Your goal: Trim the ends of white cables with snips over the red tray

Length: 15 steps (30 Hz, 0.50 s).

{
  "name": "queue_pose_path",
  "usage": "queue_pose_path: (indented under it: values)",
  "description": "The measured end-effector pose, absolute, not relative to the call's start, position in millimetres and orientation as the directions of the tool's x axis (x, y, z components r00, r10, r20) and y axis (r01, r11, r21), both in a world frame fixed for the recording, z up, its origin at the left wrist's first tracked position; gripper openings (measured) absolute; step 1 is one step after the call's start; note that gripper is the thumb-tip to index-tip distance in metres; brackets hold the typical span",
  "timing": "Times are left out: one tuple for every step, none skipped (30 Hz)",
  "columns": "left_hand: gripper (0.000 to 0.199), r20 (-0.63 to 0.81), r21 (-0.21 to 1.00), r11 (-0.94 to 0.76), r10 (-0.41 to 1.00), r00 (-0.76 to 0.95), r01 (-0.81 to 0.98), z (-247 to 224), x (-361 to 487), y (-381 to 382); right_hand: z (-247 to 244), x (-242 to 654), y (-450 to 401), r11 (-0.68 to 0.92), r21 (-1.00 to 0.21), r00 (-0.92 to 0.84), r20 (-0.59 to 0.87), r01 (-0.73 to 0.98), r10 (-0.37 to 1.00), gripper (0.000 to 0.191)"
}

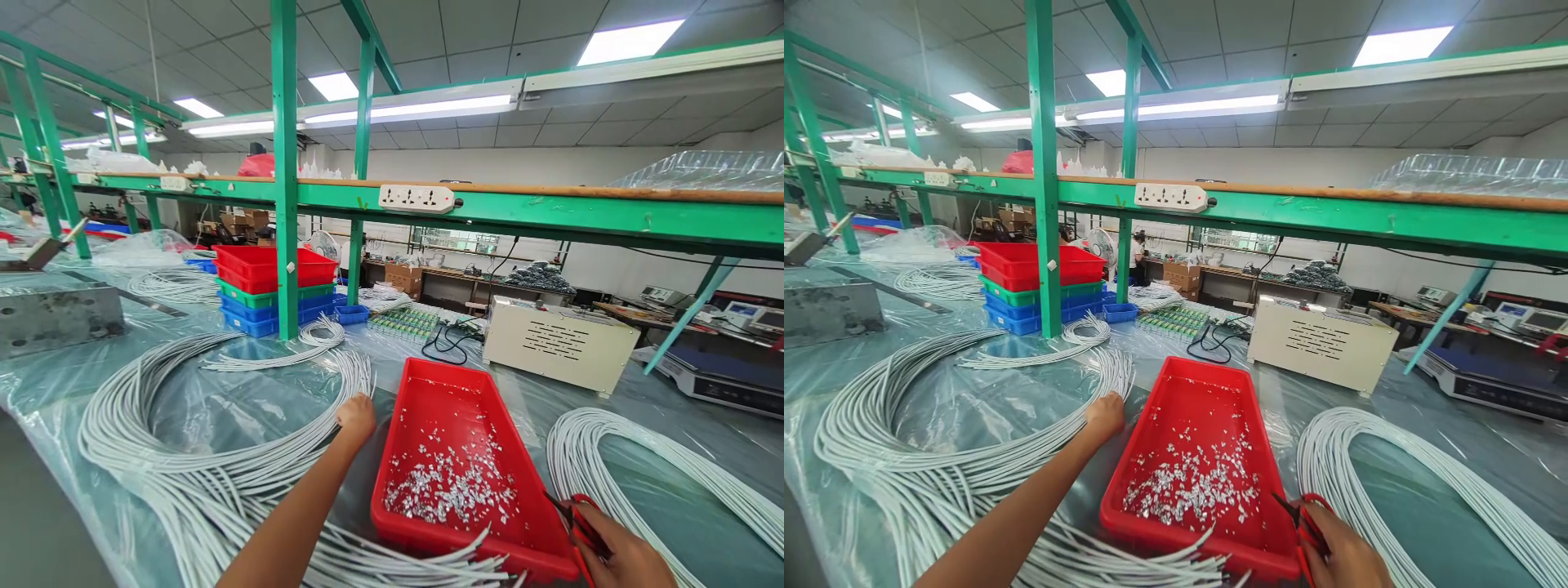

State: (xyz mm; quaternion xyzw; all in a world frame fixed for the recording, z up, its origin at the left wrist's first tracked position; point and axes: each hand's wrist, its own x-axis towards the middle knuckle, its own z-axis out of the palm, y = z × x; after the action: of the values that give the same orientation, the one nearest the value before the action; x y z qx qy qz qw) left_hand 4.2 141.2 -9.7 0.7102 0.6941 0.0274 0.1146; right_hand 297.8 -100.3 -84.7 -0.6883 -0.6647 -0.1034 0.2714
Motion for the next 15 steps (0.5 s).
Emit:
queue_pose_path:
  values:
    - [0.028, -0.135, 0.213, -0.011, 0.990, 0.041, 0.977, -10, 3, 142, -83, 296, -100, 0.027, -0.240, 0.100, 0.503, 0.970, 0.858, 0.024]
    - [0.028, -0.145, 0.228, -0.014, 0.988, 0.048, 0.973, -10, 1, 143, -82, 294, -100, 0.024, -0.243, 0.105, 0.504, 0.970, 0.857, 0.023]
    - [0.028, -0.151, 0.247, -0.015, 0.987, 0.054, 0.969, -10, 0, 144, -80, 293, -99, 0.022, -0.244, 0.108, 0.507, 0.969, 0.855, 0.023]
    - [0.028, -0.154, 0.269, -0.015, 0.986, 0.058, 0.963, -11, -1, 145, -80, 292, -99, 0.020, -0.244, 0.111, 0.512, 0.970, 0.852, 0.022]
    - [0.028, -0.152, 0.298, -0.015, 0.986, 0.063, 0.955, -12, -2, 146, -79, 291, -98, 0.023, -0.242, 0.109, 0.518, 0.970, 0.849, 0.023]
    - [0.028, -0.146, 0.333, -0.017, 0.987, 0.070, 0.943, -12, -2, 146, -79, 290, -98, 0.028, -0.239, 0.105, 0.523, 0.971, 0.846, 0.023]
    - [0.028, -0.136, 0.374, -0.022, 0.988, 0.078, 0.927, -12, -3, 147, -79, 290, -98, 0.033, -0.237, 0.100, 0.527, 0.971, 0.844, 0.024]
    - [0.028, -0.125, 0.422, -0.028, 0.988, 0.089, 0.906, -12, -5, 148, -79, 289, -98, 0.037, -0.235, 0.097, 0.532, 0.971, 0.841, 0.025]
    - [0.028, -0.113, 0.474, -0.039, 0.988, 0.105, 0.880, -10, -6, 150, -79, 289, -98, 0.039, -0.233, 0.095, 0.536, 0.972, 0.839, 0.026]
    - [0.028, -0.104, 0.531, -0.054, 0.986, 0.128, 0.846, -7, -8, 151, -78, 288, -98, 0.040, -0.233, 0.095, 0.538, 0.972, 0.838, 0.027]
    - [0.027, -0.099, 0.590, -0.073, 0.982, 0.162, 0.804, -3, -11, 152, -78, 288, -98, 0.040, -0.233, 0.094, 0.538, 0.972, 0.837, 0.026]
    - [0.026, -0.095, 0.651, -0.097, 0.974, 0.207, 0.752, 2, -14, 152, -78, 287, -99, 0.041, -0.236, 0.095, 0.535, 0.971, 0.839, 0.025]
    - [0.025, -0.091, 0.712, -0.123, 0.960, 0.264, 0.691, 8, -17, 151, -77, 287, -99, 0.044, -0.238, 0.091, 0.527, 0.970, 0.845, 0.024]
    - [0.025, -0.082, 0.770, -0.151, 0.940, 0.330, 0.620, 15, -20, 149, -77, 288, -99, 0.047, -0.237, 0.086, 0.521, 0.970, 0.849, 0.024]
    - [0.026, -0.066, 0.822, -0.177, 0.914, 0.400, 0.541, 21, -23, 145, -77, 289, -100, 0.048, -0.232, 0.081, 0.517, 0.972, 0.852, 0.023]
